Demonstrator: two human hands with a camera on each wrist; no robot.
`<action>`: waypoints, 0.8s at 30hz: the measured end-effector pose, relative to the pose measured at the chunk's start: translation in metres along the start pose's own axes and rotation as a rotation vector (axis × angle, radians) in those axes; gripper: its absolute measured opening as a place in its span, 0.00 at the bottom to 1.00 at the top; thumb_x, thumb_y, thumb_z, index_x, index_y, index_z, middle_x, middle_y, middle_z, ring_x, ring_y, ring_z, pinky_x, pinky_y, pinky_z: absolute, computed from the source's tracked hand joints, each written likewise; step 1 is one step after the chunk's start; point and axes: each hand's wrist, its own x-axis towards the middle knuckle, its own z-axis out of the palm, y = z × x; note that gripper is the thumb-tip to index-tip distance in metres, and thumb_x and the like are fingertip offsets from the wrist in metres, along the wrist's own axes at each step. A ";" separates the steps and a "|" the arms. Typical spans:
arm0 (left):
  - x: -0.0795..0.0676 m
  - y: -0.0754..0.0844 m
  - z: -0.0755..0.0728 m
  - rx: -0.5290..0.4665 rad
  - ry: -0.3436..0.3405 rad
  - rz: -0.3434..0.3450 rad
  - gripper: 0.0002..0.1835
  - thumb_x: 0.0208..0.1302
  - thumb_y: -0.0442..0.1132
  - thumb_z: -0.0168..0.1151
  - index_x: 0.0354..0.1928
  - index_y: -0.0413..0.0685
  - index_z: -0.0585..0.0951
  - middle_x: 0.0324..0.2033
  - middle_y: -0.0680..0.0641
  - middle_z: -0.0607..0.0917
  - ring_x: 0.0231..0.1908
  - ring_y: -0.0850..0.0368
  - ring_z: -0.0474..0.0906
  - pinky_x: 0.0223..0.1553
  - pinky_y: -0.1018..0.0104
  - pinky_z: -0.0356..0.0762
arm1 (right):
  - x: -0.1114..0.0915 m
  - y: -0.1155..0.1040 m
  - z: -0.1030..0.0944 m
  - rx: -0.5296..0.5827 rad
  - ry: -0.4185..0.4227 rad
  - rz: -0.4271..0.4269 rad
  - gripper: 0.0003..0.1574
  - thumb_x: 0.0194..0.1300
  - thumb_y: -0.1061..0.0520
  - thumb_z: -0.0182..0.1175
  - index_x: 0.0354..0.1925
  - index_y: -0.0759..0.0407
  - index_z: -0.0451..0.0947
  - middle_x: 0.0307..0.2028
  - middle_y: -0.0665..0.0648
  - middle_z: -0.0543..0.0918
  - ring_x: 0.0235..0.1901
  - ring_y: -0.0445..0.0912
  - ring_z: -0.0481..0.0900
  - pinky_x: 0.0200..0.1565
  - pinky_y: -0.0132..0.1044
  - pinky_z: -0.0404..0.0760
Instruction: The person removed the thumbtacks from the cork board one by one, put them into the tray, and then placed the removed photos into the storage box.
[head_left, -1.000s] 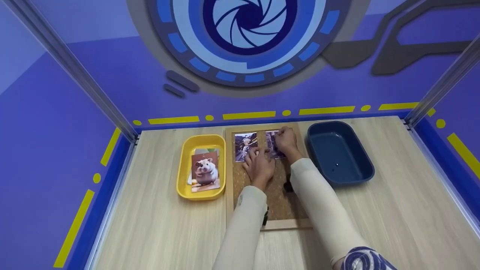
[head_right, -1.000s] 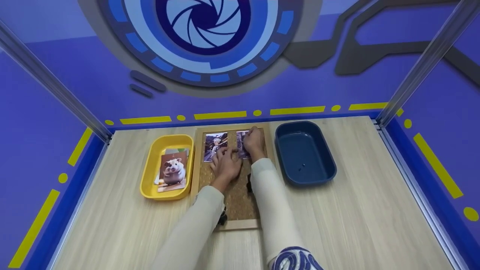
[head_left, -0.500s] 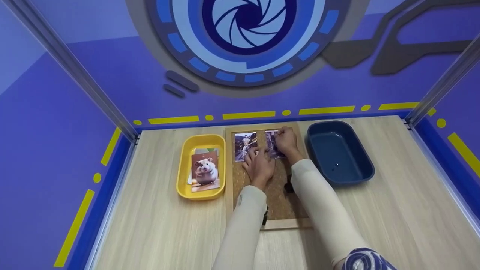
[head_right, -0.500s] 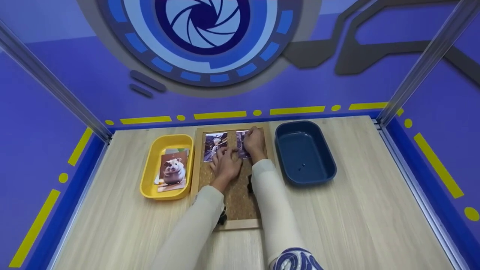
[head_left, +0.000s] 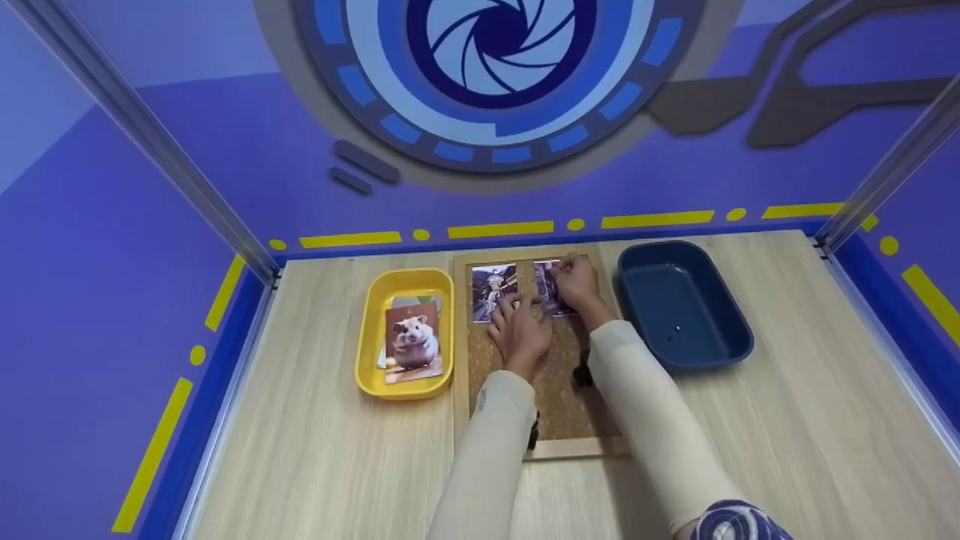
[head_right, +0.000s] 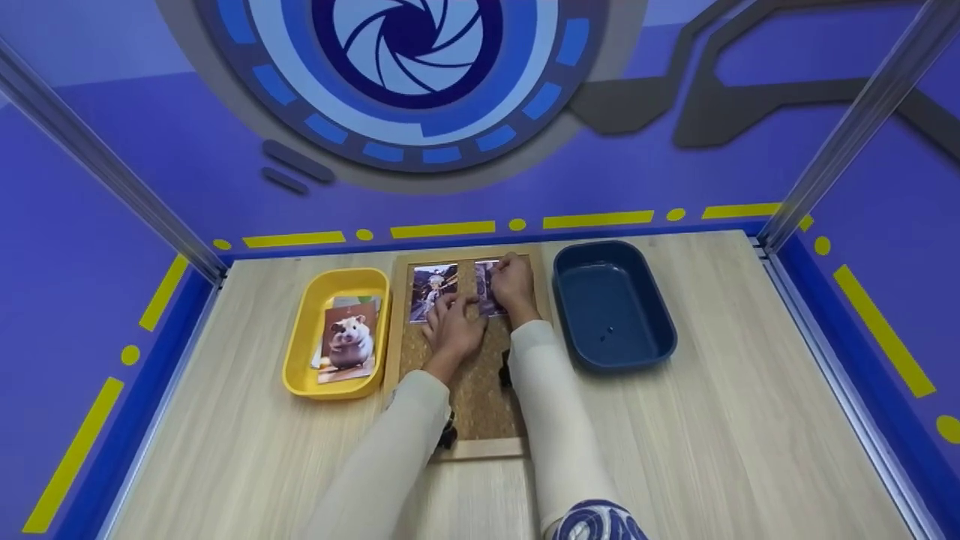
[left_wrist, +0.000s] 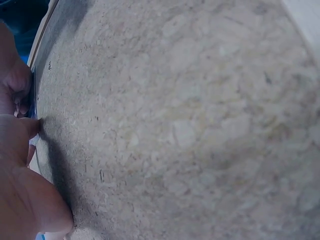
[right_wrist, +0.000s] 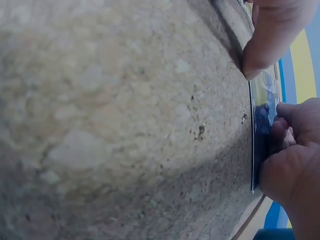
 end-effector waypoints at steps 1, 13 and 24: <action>0.000 0.000 0.000 0.002 -0.002 0.000 0.16 0.71 0.51 0.66 0.59 0.69 0.83 0.69 0.52 0.73 0.72 0.45 0.63 0.67 0.42 0.59 | 0.000 0.000 0.000 0.003 0.001 -0.001 0.07 0.76 0.60 0.63 0.40 0.62 0.77 0.34 0.55 0.76 0.35 0.46 0.74 0.35 0.34 0.72; -0.001 0.001 -0.001 0.000 0.002 0.003 0.15 0.73 0.52 0.65 0.59 0.67 0.84 0.69 0.51 0.73 0.71 0.44 0.64 0.67 0.42 0.60 | -0.003 0.003 -0.001 0.053 0.015 -0.035 0.07 0.74 0.60 0.66 0.39 0.63 0.80 0.31 0.52 0.77 0.34 0.43 0.74 0.36 0.31 0.73; -0.001 -0.001 -0.001 -0.002 -0.006 -0.003 0.15 0.72 0.49 0.66 0.59 0.67 0.84 0.70 0.52 0.72 0.73 0.45 0.63 0.67 0.43 0.60 | -0.011 0.009 0.001 0.109 0.008 -0.075 0.07 0.75 0.60 0.64 0.38 0.63 0.80 0.31 0.52 0.76 0.33 0.45 0.74 0.35 0.33 0.73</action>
